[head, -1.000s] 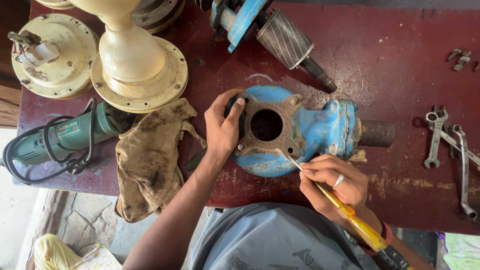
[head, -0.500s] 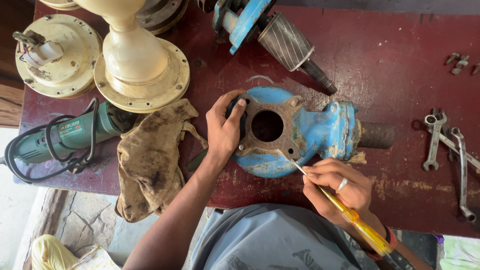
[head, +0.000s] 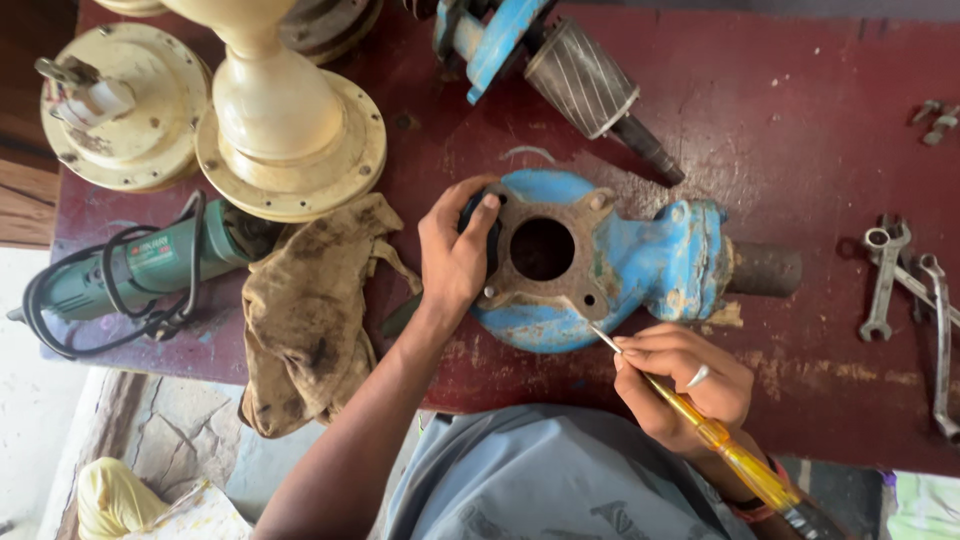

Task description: The person uses a yellow-handled screwdriver to scrape rust and debris from the flange of a blue pump housing. They repeatedly wipe the scraped area with a cloth to remove loosened material. The person continues scraping and wiping the same flange area throughout the clip.

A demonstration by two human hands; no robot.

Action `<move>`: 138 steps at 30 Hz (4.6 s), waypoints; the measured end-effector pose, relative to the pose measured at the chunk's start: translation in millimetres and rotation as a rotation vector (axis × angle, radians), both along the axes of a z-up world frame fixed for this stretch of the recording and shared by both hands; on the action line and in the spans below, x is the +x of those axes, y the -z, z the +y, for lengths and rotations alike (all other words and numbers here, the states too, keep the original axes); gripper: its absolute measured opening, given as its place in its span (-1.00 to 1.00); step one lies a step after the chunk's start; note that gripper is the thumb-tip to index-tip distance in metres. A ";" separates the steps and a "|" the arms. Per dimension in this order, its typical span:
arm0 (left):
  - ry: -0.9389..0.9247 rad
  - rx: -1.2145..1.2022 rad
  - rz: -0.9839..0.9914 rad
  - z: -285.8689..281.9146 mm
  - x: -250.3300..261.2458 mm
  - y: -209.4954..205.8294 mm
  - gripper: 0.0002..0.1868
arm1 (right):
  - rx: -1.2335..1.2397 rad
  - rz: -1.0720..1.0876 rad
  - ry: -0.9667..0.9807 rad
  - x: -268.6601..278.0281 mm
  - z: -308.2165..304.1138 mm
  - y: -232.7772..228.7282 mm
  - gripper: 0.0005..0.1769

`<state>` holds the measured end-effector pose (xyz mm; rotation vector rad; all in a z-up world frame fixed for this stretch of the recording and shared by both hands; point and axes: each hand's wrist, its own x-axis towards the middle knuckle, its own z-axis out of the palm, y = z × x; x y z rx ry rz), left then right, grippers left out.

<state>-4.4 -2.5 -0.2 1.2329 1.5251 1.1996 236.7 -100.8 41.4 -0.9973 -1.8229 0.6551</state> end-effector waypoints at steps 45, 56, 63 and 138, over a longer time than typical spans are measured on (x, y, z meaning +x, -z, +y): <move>0.394 -0.172 0.298 -94.7 -30.4 -116.1 -0.65 | -0.097 0.000 0.160 4.5 18.5 -3.3 -0.86; 0.213 0.291 0.519 -97.9 40.2 -40.8 -0.68 | -0.108 0.109 0.164 4.9 12.5 4.5 -0.85; 0.388 0.261 0.675 -99.2 38.8 -57.0 -0.83 | -0.128 0.127 0.161 4.6 13.9 4.6 -0.86; 0.576 -0.164 0.640 6.7 -29.1 -56.0 -0.53 | -0.224 0.105 0.208 2.1 11.4 2.6 -0.92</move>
